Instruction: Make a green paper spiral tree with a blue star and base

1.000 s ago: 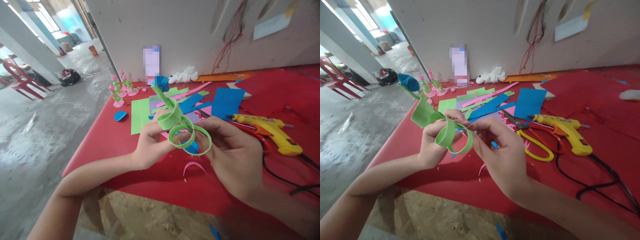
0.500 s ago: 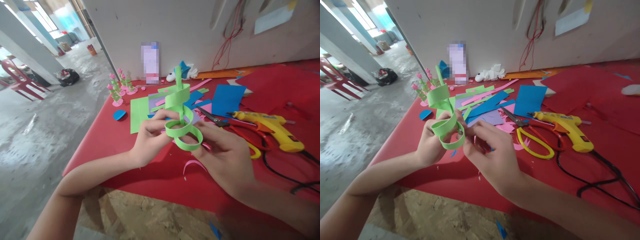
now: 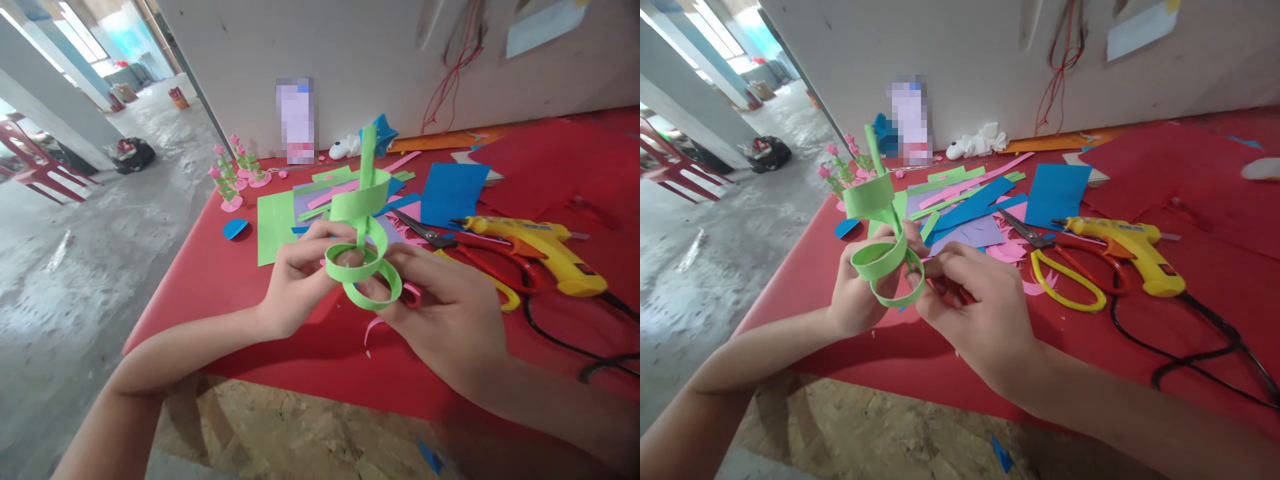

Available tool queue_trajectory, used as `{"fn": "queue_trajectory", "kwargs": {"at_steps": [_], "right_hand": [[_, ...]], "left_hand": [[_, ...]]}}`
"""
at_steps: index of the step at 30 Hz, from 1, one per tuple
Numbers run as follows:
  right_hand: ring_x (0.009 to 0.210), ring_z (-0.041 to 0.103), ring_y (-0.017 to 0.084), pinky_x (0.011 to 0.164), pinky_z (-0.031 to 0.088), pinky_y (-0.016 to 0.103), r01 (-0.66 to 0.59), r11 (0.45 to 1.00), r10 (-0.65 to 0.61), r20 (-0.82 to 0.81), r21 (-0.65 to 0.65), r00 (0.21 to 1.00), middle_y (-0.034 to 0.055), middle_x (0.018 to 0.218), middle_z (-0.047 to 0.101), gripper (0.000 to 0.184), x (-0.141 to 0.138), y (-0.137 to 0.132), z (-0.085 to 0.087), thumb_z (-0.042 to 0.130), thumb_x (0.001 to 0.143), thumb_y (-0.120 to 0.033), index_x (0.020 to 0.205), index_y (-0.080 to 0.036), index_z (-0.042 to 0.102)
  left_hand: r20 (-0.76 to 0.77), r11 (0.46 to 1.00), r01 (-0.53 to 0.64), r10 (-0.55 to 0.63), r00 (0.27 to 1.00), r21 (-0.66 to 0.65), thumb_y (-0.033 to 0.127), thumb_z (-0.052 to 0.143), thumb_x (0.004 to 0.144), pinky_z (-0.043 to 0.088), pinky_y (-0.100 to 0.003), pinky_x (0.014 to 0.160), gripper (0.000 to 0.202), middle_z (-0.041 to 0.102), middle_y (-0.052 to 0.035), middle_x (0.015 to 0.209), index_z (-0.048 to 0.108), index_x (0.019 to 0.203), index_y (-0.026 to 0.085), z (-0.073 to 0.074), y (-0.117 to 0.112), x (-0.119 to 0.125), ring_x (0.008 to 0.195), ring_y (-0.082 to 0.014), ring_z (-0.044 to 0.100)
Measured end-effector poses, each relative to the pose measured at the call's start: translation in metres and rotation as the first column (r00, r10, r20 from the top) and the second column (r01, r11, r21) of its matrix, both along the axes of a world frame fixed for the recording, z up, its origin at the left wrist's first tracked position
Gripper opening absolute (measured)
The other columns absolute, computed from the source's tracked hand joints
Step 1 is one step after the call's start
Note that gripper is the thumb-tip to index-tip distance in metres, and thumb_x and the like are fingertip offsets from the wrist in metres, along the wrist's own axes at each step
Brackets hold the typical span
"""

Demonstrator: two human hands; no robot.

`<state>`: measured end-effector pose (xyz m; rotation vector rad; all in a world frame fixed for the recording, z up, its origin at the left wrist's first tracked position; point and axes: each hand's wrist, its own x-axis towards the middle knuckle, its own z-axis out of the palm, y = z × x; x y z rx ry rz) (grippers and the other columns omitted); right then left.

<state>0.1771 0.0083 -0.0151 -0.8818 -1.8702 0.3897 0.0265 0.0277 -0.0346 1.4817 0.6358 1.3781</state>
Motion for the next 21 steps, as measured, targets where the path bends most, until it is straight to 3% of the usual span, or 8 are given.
{"fn": "queue_trajectory", "kwargs": {"at_steps": [9,14,21], "right_hand": [[0.048,0.041,0.001,0.046,0.035,0.012,0.006,1.000,-0.007,0.035,0.021,0.999,-0.0048,0.052,0.045,0.017,0.0005,-0.0008,-0.0013,0.054,0.073,-0.006,0.060,-0.015,0.051],[0.049,0.042,0.001,0.048,0.035,0.012,0.016,1.000,-0.016,0.035,0.013,0.999,-0.0047,0.053,0.046,0.017,-0.0005,-0.0002,-0.0025,0.052,0.074,-0.004,0.060,-0.015,0.050],[0.047,0.035,0.001,0.044,0.028,0.013,0.011,1.000,-0.012,0.044,0.027,0.999,-0.0055,0.050,0.041,0.023,-0.0006,0.0005,-0.0026,0.053,0.074,-0.008,0.055,-0.014,0.042]], "left_hand": [[0.048,0.972,0.028,-0.018,0.999,-0.234,0.029,0.065,0.080,0.049,-0.024,0.087,0.013,0.062,0.0003,0.090,0.071,0.071,0.022,0.0021,-0.0049,0.0038,0.089,-0.0107,0.059],[0.098,0.971,0.015,0.009,0.995,-0.238,0.036,0.067,0.078,0.052,-0.024,0.083,0.012,0.064,0.0018,0.090,0.074,0.075,0.027,-0.0019,-0.0055,0.0052,0.086,-0.0105,0.061],[0.041,0.980,0.015,-0.007,0.999,-0.199,0.028,0.066,0.080,0.049,-0.023,0.087,0.013,0.064,0.0001,0.086,0.074,0.071,0.024,0.0002,-0.0071,0.0048,0.091,-0.0109,0.060]]}}
